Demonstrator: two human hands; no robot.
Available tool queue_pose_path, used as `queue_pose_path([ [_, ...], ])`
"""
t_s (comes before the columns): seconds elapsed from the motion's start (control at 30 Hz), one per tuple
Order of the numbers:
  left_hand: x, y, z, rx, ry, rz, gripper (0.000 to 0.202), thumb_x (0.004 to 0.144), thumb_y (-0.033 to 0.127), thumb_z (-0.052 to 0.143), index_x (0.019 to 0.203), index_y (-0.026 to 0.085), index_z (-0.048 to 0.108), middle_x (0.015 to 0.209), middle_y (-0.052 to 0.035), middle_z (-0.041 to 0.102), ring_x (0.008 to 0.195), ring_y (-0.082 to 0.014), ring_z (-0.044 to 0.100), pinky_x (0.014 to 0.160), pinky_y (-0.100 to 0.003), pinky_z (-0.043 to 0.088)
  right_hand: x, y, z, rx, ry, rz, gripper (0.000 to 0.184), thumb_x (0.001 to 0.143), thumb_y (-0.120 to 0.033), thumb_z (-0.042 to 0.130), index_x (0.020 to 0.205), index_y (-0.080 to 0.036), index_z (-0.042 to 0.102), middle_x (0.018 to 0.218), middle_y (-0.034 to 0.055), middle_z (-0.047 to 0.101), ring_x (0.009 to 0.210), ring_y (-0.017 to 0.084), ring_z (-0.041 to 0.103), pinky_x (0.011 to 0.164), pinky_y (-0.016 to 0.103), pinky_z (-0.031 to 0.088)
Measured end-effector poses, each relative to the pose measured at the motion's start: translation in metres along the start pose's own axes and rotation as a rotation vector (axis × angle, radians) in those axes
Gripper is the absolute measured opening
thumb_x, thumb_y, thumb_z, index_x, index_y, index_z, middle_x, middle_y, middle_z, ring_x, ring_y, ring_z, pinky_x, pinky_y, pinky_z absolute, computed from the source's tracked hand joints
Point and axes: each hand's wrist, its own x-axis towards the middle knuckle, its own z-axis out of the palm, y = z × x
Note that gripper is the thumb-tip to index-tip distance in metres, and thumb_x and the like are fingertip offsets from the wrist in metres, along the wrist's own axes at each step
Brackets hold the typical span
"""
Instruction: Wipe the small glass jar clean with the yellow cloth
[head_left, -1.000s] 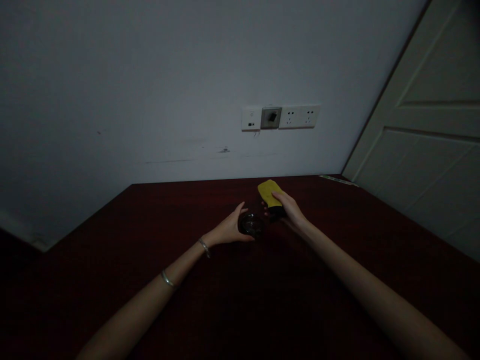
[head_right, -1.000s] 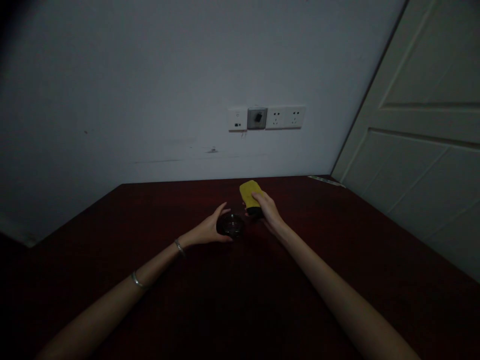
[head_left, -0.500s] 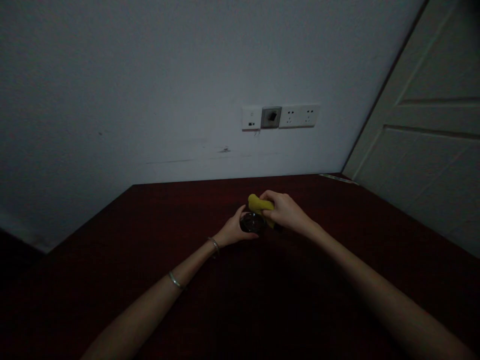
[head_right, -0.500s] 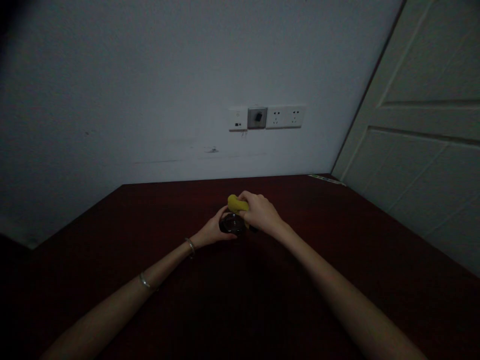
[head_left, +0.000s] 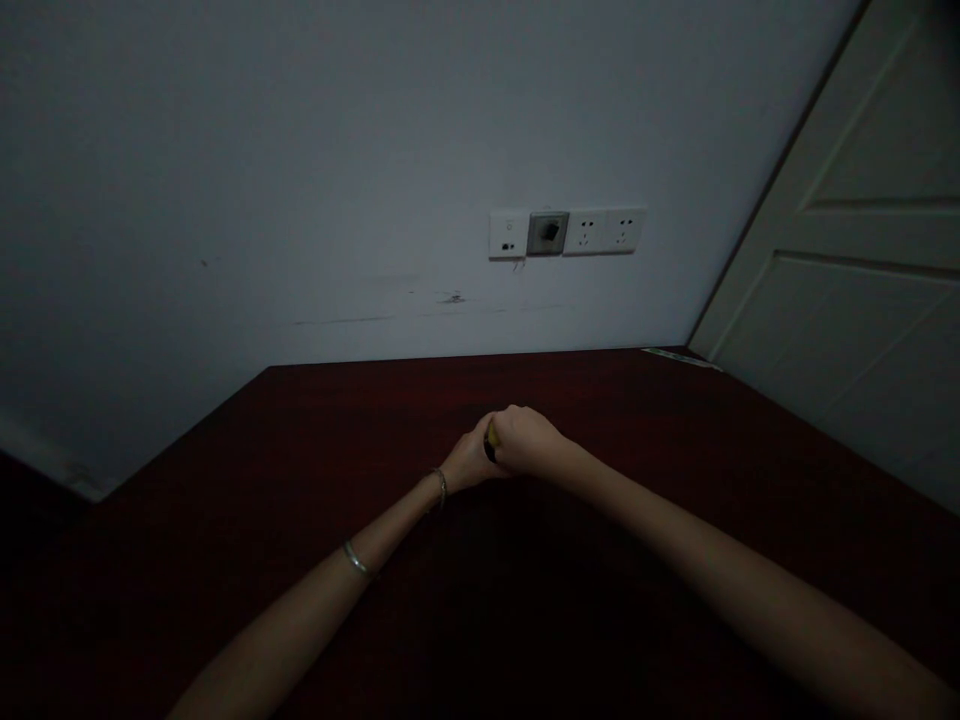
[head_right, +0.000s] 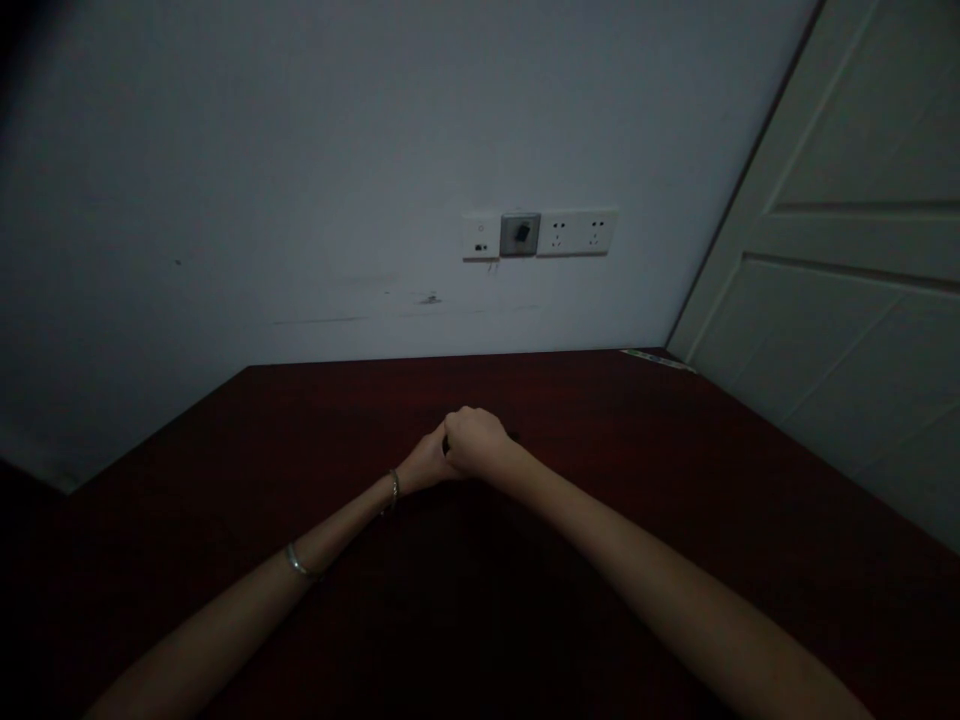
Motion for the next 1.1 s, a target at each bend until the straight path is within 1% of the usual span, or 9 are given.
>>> queue_pose_path([
  [0.13, 0.000, 0.001, 0.000, -0.002, 0.022, -0.007, 0.102, 0.049, 0.039, 0.084, 0.137, 0.019, 0.035, 0.122, -0.0117, 0.061, 0.112, -0.0325, 0.057, 0.091, -0.041, 0.047, -0.001, 0.009, -0.007, 0.038, -0.079, -0.023, 0.026, 0.070, -0.020, 0.054, 0.088, -0.009, 0.070, 0.088, 0.0201, 0.070, 0.078, 0.027, 0.067, 0.064, 0.032, 0.048],
  [0.23, 0.000, 0.000, 0.001, -0.001, 0.030, -0.018, 0.105, 0.048, 0.038, 0.085, 0.138, 0.019, 0.034, 0.124, -0.0119, 0.060, 0.114, -0.0322, 0.055, 0.094, -0.041, 0.046, -0.001, 0.018, -0.011, 0.071, -0.169, -0.050, 0.026, 0.064, -0.024, 0.060, 0.084, -0.011, 0.070, 0.081, 0.0161, 0.070, 0.066, 0.024, 0.065, 0.054, 0.029, 0.045],
  [0.33, -0.001, 0.001, 0.001, -0.010, 0.017, -0.006, 0.107, 0.050, 0.039, 0.083, 0.140, 0.015, 0.029, 0.126, -0.0142, 0.058, 0.114, -0.0312, 0.056, 0.095, -0.041, 0.045, 0.001, 0.026, -0.012, 0.102, -0.262, -0.077, 0.026, 0.060, -0.028, 0.065, 0.079, -0.012, 0.069, 0.075, 0.0125, 0.069, 0.056, 0.019, 0.061, 0.047, 0.027, 0.042],
  [0.47, -0.003, 0.006, -0.001, -0.039, -0.003, 0.002, 0.106, 0.052, 0.036, 0.082, 0.141, 0.015, 0.028, 0.126, -0.0149, 0.058, 0.115, -0.0306, 0.055, 0.096, -0.040, 0.044, 0.005, 0.032, -0.012, 0.129, -0.302, -0.108, 0.024, 0.058, -0.025, 0.064, 0.077, -0.010, 0.067, 0.076, 0.0122, 0.067, 0.057, 0.018, 0.058, 0.046, 0.026, 0.039],
  [0.53, -0.003, 0.007, -0.001, -0.039, 0.002, -0.007, 0.107, 0.052, 0.036, 0.083, 0.141, 0.015, 0.028, 0.126, -0.0154, 0.058, 0.115, -0.0309, 0.055, 0.096, -0.040, 0.044, 0.007, 0.034, -0.011, 0.156, -0.314, -0.116, 0.021, 0.058, -0.023, 0.063, 0.074, -0.010, 0.065, 0.072, 0.0109, 0.065, 0.056, 0.017, 0.056, 0.045, 0.025, 0.037],
  [0.7, -0.002, 0.005, 0.000, -0.043, 0.007, 0.008, 0.107, 0.051, 0.037, 0.084, 0.141, 0.016, 0.029, 0.130, -0.0167, 0.055, 0.119, -0.0322, 0.052, 0.098, -0.043, 0.042, 0.011, 0.039, -0.014, 0.288, -0.335, -0.112, 0.009, 0.057, -0.019, 0.054, 0.063, -0.013, 0.058, 0.059, 0.0025, 0.055, 0.048, 0.011, 0.047, 0.041, 0.023, 0.031],
  [0.8, -0.002, 0.003, -0.001, -0.024, 0.010, 0.002, 0.109, 0.051, 0.039, 0.084, 0.141, 0.015, 0.028, 0.133, -0.0181, 0.052, 0.122, -0.0335, 0.050, 0.100, -0.045, 0.041, 0.011, 0.042, -0.015, 0.398, -0.361, -0.119, 0.005, 0.057, -0.018, 0.049, 0.059, -0.015, 0.053, 0.053, -0.0013, 0.048, 0.045, 0.009, 0.043, 0.040, 0.021, 0.028],
  [0.97, -0.004, 0.004, -0.002, -0.018, 0.014, -0.017, 0.109, 0.050, 0.043, 0.084, 0.141, 0.015, 0.030, 0.132, -0.0183, 0.052, 0.121, -0.0350, 0.050, 0.099, -0.045, 0.041, 0.013, 0.052, -0.012, 0.567, -0.397, -0.141, 0.007, 0.053, -0.018, 0.047, 0.057, -0.015, 0.052, 0.049, -0.0045, 0.042, 0.044, 0.007, 0.038, 0.039, 0.020, 0.027],
  [1.1, -0.004, 0.006, -0.003, -0.010, 0.020, -0.034, 0.108, 0.049, 0.044, 0.083, 0.139, 0.015, 0.033, 0.129, -0.0179, 0.055, 0.119, -0.0357, 0.052, 0.097, -0.046, 0.042, 0.016, 0.062, -0.014, 0.682, -0.407, -0.146, 0.014, 0.049, -0.018, 0.045, 0.058, -0.014, 0.055, 0.048, -0.0045, 0.043, 0.043, 0.008, 0.037, 0.039, 0.020, 0.028],
])
